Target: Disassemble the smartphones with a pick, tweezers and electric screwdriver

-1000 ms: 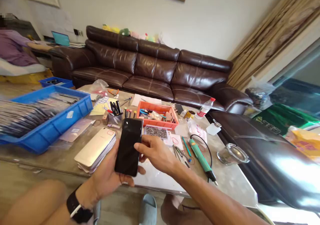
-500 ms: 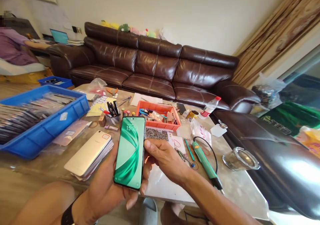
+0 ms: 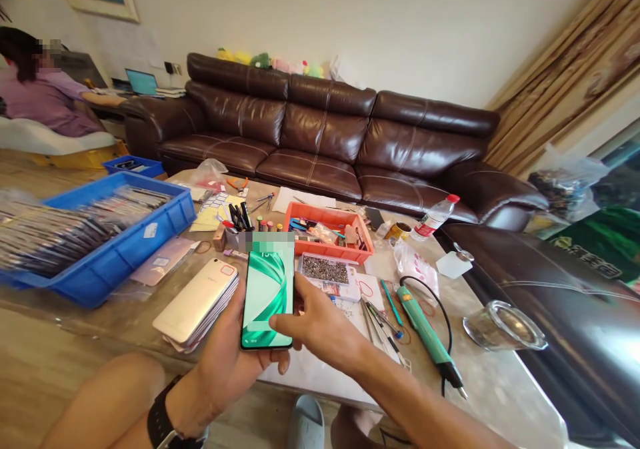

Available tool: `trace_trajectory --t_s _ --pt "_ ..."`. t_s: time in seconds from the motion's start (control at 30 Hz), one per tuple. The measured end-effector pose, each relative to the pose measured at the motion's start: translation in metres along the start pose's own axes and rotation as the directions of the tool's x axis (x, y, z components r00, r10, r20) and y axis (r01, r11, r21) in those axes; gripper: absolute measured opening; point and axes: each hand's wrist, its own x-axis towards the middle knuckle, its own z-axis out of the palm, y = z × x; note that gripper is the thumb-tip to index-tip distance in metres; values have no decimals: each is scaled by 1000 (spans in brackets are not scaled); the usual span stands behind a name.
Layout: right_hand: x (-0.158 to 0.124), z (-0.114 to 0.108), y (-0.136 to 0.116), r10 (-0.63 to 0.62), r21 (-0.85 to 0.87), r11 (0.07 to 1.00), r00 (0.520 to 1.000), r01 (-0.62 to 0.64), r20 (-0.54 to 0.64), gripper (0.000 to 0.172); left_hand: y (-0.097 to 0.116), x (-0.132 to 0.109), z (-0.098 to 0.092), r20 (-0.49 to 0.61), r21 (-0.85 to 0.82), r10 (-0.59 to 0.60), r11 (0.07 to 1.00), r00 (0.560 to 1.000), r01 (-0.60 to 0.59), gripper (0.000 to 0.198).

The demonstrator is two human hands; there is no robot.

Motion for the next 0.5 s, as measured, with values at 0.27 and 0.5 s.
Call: trace_trajectory --t_s 0.27,0.5 --pt "11 14 7 -3 -107 994 982 -17 -189 40 3 -7 1 -61 57 55 997 997 -51 70" --pt "9 17 -3 -55 -67 997 992 47 -115 34 12 -8 1 -31 77 98 992 995 -96 68"
